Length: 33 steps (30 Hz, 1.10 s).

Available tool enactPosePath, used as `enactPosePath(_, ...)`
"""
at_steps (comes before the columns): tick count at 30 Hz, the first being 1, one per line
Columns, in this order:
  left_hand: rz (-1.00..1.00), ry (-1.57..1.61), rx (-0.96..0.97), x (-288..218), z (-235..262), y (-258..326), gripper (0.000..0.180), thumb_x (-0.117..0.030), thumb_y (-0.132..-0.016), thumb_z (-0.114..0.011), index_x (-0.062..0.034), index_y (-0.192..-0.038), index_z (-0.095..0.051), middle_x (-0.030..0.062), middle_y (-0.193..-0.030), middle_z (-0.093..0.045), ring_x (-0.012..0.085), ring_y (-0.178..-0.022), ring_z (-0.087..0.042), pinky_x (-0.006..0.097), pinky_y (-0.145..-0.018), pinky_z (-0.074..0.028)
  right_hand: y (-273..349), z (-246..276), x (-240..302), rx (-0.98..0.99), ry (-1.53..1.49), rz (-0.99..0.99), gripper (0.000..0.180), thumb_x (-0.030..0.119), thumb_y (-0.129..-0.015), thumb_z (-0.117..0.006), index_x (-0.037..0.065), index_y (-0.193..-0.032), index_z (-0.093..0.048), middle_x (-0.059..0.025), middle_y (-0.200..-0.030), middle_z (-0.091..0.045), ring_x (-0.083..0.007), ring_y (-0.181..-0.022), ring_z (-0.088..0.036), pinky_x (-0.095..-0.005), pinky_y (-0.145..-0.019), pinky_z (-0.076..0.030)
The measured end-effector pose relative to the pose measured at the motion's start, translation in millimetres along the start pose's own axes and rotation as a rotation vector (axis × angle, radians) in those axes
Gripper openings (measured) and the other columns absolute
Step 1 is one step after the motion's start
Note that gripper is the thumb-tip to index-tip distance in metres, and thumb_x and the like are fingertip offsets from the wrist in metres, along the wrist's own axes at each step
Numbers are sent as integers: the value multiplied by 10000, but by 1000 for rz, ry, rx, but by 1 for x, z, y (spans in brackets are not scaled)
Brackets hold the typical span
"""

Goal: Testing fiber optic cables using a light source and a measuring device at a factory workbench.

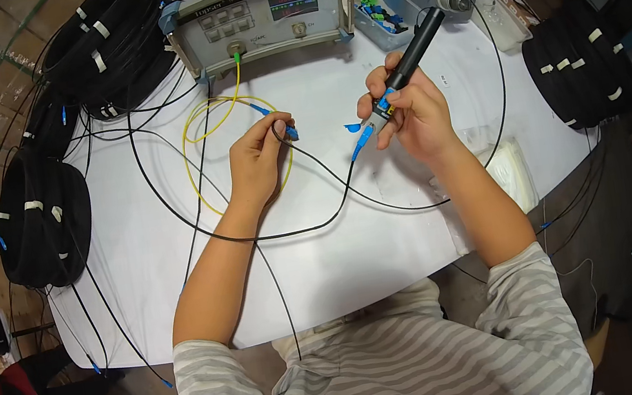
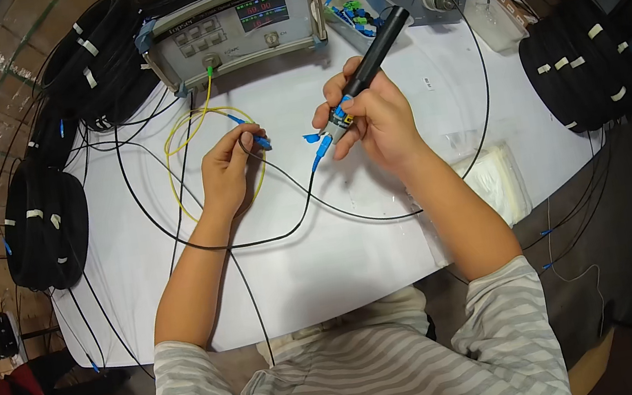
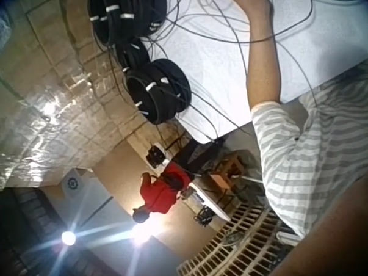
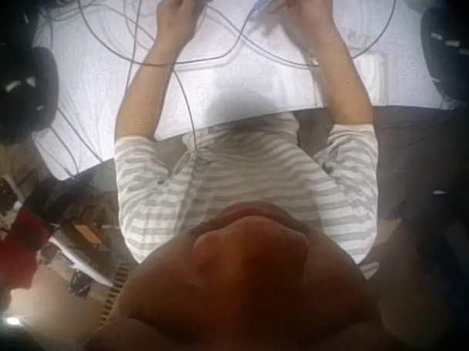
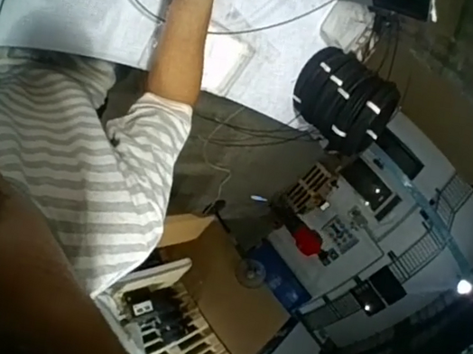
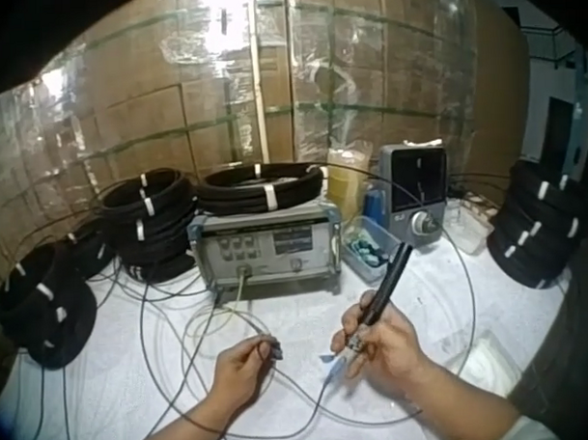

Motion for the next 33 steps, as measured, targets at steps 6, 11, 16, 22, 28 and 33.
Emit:
enactPosePath(6, 16, 30, 22, 0, -2, 0, 246, -164, -1005, -583, 40, -1126, -651, 81, -1018, -670, 157, -946, -616, 283, -863, -498, -1, 0, 1, 78, 27, -59, 426, 161, -992, -296, 36, -1396, -245, -258, -1206, -559, -388, -1013, -678, -356, -519, -648)
enactPosePath(11, 24, 29, 23, 0, 0, 2, 253, -167, -1007, -581, 40, -1134, -650, 82, -1033, -669, 152, -953, -613, 279, -869, -496, 0, -9, 2, 116, 120, -141, 488, 192, -1014, -275, 49, -1471, -181, -251, -1190, -581, -368, -882, -713, -366, -506, -644)
enactPosePath(16, 12, -28, 31, -3, -3, 1, 267, -176, -1008, -579, 48, -1138, -647, 85, -1025, -673, 147, -937, -616, 278, -866, -498, 1, -10, 0, 100, 169, -148, 584, 237, -1029, -272, 152, -1568, -65, -172, -1099, -578, -295, -793, -708, -336, -448, -622)
enactPosePath(22, 13, 56, -2, -1, -3, 2, 244, -189, -1002, -604, 22, -1099, -680, 15, -929, -660, 71, -849, -575, 212, -767, -483, 2, -11, 4, -4, 322, -78, 725, 128, -925, -641, 105, -1534, -248, -83, -1063, -588, -252, -902, -710, -297, -481, -615)
enactPosePath(28, 10, 40, 8, 0, -3, 1, 252, -190, -1003, -601, 26, -1111, -675, 22, -950, -666, 83, -863, -585, 220, -784, -489, -4, 5, -1, -103, 89, -53, 553, 123, -968, -578, 26, -1459, -343, -156, -1236, -593, -276, -1058, -673, -312, -581, -649)
enactPosePath(33, 9, 49, 25, 0, -2, 1, 250, -160, -1006, -581, 45, -1130, -652, 83, -1017, -676, 152, -941, -620, 276, -865, -497, -6, 14, 0, -28, -138, -23, 504, 109, -991, -443, 38, -1476, -329, -156, -1130, -587, -246, -983, -653, -337, -585, -658)
Point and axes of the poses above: each hand's wrist, its own y-axis away from the middle knuckle, its own z-axis out of the back of the hand, x = y × z, the point moved 4 cm from there along -y, towards the middle knuckle
